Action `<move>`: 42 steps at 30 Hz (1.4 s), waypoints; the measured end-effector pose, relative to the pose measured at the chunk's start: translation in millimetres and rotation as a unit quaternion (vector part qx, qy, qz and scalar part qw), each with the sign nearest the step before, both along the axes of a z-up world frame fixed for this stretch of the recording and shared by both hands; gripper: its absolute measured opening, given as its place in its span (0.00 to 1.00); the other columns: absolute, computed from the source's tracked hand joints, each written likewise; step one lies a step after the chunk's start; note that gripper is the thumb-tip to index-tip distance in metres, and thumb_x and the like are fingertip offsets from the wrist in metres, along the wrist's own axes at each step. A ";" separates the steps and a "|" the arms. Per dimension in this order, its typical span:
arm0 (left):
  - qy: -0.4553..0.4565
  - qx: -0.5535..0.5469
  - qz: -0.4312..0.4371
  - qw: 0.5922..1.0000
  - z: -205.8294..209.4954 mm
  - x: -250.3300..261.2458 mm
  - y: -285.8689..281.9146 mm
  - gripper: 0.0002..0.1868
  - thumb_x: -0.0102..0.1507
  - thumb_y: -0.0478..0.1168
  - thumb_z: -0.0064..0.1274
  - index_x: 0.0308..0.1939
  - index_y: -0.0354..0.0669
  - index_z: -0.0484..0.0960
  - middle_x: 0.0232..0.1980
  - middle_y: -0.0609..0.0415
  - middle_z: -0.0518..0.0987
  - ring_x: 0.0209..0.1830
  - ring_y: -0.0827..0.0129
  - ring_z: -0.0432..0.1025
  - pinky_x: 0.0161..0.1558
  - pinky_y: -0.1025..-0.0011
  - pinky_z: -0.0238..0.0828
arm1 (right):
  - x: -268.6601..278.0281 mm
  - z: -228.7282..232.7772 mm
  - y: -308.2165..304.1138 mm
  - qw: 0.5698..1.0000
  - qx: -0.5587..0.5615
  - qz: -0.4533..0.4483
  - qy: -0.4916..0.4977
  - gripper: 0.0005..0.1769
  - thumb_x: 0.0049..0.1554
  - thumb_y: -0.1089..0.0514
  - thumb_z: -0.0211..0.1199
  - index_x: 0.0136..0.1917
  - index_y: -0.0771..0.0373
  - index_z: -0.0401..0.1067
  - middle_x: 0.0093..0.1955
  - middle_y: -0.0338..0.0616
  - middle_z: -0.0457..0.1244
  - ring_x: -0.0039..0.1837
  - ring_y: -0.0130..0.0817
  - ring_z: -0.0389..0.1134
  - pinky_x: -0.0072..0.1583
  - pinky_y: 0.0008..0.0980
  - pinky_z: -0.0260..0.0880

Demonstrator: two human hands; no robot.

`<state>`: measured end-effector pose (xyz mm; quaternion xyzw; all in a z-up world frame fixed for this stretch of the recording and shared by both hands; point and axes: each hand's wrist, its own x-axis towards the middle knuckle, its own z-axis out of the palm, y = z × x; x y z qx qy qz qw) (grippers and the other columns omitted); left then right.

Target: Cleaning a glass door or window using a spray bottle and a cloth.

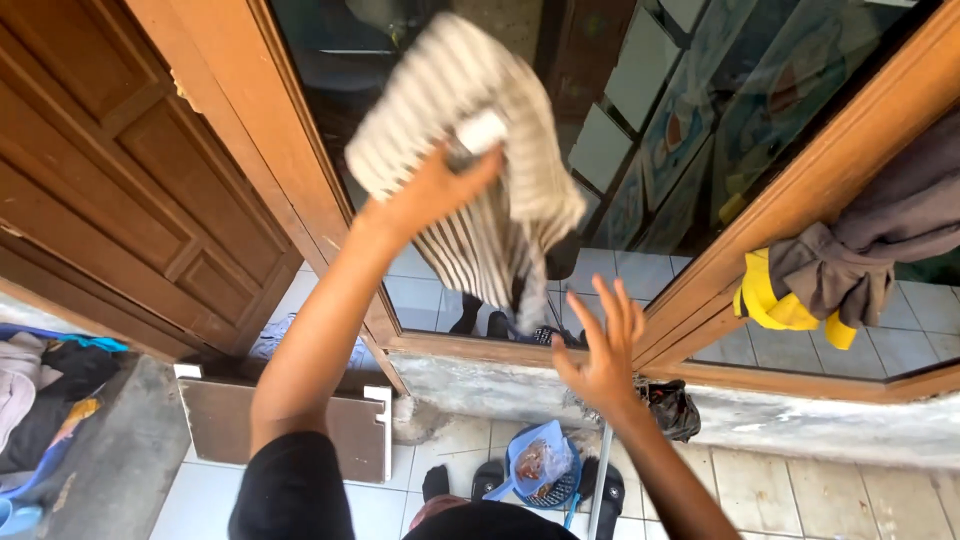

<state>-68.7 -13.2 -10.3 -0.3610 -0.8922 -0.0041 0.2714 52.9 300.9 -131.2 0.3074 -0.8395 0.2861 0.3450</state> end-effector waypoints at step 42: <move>-0.182 0.638 -0.047 0.746 -84.8 250.5 118.8 0.22 0.59 0.28 0.55 0.57 0.33 0.77 0.66 0.40 0.76 0.59 0.57 0.75 0.43 0.70 0.72 | -58.9 76.0 19.1 0.878 -0.431 0.209 0.026 0.55 0.64 0.41 0.64 0.87 0.61 0.32 0.89 0.49 0.36 0.86 0.38 0.39 0.84 0.38 0.34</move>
